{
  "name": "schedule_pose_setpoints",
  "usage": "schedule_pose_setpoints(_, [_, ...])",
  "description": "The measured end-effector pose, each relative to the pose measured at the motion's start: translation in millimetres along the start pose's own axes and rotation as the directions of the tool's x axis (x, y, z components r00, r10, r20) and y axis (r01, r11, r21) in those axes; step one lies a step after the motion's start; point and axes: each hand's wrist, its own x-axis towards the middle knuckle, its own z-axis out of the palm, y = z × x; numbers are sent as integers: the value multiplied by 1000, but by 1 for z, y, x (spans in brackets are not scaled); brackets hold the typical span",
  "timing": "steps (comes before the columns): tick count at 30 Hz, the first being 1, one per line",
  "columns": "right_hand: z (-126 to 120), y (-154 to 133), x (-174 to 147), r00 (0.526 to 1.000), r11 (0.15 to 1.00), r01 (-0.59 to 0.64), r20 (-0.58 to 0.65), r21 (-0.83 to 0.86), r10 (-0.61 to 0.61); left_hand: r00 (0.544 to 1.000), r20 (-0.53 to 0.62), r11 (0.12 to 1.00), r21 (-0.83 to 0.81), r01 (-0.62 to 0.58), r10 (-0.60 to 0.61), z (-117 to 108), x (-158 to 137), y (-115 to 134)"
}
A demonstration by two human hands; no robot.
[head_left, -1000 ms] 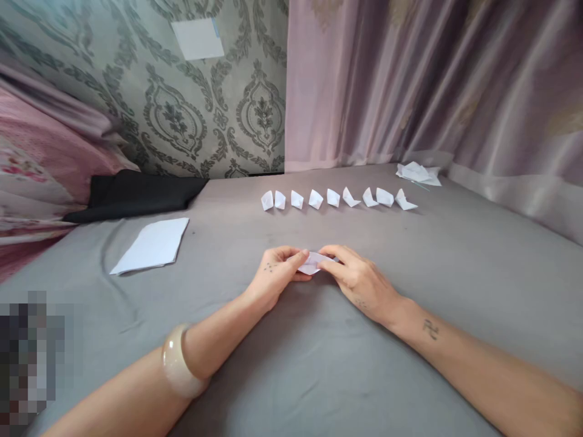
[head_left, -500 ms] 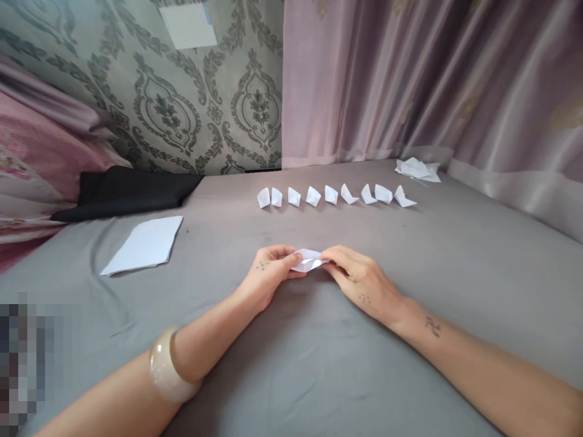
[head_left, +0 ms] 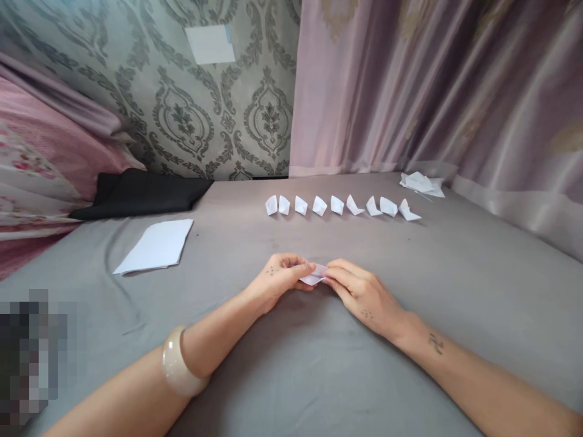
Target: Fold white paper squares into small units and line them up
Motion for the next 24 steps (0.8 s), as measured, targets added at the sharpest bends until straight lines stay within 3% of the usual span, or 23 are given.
schedule_pose_setpoints(5, [3,-2,4,997,999,50,-51,14,-49,1000,-5,999,-38,-11,11,-7,5,0])
schedule_pose_setpoints(9, [6,-4,14,993,994,107,-42,21,-106,997,-71,1000,-20,-4,3,-14,10,5])
schedule_pose_setpoints(18, [21,-18,63,992,989,118,-47,85,-114,963,-241,990,-38,-135,123,-45,25,18])
schedule_pose_setpoints(21, [34,-27,83,996,996,83,-48,32,-82,880,-460,981,-76,-176,122,-56,31,19])
schedule_pose_setpoints(24, [46,-38,106,1000,996,-11,-12,-86,10,726,-678,976,-55,-210,118,-67,37,19])
